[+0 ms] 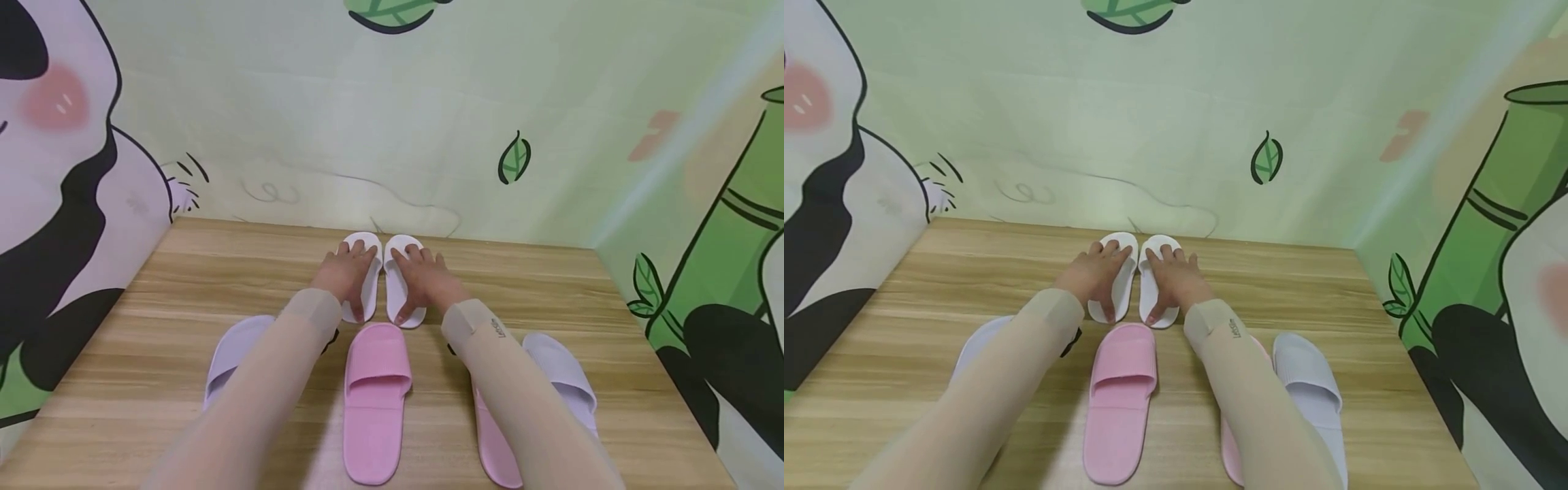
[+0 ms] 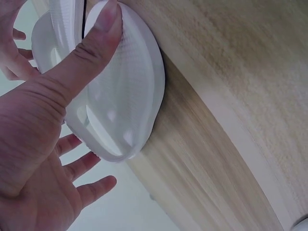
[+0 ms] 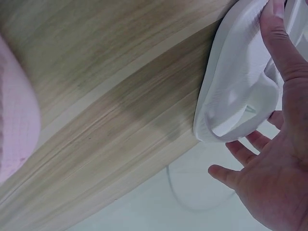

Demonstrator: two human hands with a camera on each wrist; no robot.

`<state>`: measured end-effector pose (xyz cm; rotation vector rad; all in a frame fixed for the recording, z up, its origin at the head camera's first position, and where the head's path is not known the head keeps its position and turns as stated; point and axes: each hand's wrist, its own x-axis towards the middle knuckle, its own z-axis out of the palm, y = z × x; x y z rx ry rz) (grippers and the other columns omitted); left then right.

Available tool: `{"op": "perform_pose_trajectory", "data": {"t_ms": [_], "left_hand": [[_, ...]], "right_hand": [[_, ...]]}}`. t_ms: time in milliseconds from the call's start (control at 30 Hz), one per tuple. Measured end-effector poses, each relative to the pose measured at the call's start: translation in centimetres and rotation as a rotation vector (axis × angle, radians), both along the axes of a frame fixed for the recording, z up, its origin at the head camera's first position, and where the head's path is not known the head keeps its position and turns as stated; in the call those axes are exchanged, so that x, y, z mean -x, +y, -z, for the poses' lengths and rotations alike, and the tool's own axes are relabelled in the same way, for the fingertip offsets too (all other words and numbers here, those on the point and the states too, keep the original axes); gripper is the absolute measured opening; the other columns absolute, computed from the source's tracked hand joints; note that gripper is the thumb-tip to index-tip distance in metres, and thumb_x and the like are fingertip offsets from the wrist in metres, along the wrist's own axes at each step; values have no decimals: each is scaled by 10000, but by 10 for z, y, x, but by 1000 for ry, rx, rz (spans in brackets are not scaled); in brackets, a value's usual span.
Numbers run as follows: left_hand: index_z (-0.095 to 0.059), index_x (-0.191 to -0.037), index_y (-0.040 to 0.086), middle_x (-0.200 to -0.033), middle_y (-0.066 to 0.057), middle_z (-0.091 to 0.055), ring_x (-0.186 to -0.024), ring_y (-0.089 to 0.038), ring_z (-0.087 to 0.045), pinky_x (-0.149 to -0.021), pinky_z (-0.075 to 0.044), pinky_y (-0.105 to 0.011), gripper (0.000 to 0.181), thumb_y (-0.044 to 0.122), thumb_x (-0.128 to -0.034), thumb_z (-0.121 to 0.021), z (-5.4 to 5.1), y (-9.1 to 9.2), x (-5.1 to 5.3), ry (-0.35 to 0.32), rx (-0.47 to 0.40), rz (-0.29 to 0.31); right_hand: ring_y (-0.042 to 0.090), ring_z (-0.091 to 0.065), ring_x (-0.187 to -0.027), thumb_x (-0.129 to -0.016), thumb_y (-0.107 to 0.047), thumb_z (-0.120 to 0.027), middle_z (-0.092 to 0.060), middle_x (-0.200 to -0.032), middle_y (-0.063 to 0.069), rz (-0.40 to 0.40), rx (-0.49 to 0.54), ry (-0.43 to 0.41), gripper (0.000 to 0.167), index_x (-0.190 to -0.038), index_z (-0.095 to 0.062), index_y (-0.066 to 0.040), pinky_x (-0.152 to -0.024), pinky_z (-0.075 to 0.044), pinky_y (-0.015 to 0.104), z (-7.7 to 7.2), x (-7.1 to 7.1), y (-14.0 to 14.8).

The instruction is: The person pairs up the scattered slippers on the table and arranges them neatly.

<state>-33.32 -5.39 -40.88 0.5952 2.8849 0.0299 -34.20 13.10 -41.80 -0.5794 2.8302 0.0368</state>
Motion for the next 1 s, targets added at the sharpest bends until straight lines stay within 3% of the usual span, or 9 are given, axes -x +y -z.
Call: {"op": "perform_pose_trajectory", "data": {"t_ms": [333, 600, 767, 1000], "left_hand": [[-209, -1641, 41, -1606, -181, -367, -1412, -406, -429, -1109, -464, -598, 1395, 429, -573, -1018, -1, -5, -1, -9, 7, 26], [-188, -1651, 48, -1692, -170, -265, -1526, -432, -312, -1164, -400, -641, 1345, 441, -641, -985, 0, -9, 4, -80, -38, 24], [-167, -1662, 71, -1725, -162, -201, -1565, -431, -243, -1222, -318, -641, 1300, 448, -696, -952, -1, -8, 6, -132, -82, -13], [-94, -1675, 96, -1752, -150, -96, -1601, -418, -152, -1259, -239, -639, 1110, 494, -893, -775, -1, -7, 8, -162, -76, -68]], "right_hand": [[423, -260, -1553, -572, -586, -973, -216, -1687, 194, 5, 7, -18, 1493, -1666, -92, -80, -1280, -171, 640, 6, 4, -1], [436, -209, -1576, -639, -575, -948, -167, -1714, 206, 1, 20, -64, 1407, -1663, -127, -67, -1286, -134, 638, -1, 4, 2], [424, -159, -1597, -757, -544, -885, -134, -1730, 203, 3, 69, -97, 1278, -1668, -123, -74, -1283, -102, 655, -5, 3, 5], [404, -127, -1610, -956, -557, -667, -75, -1747, 185, 20, 51, -93, 1049, -1671, -76, -69, -1271, -120, 678, -3, 4, 5]]}}
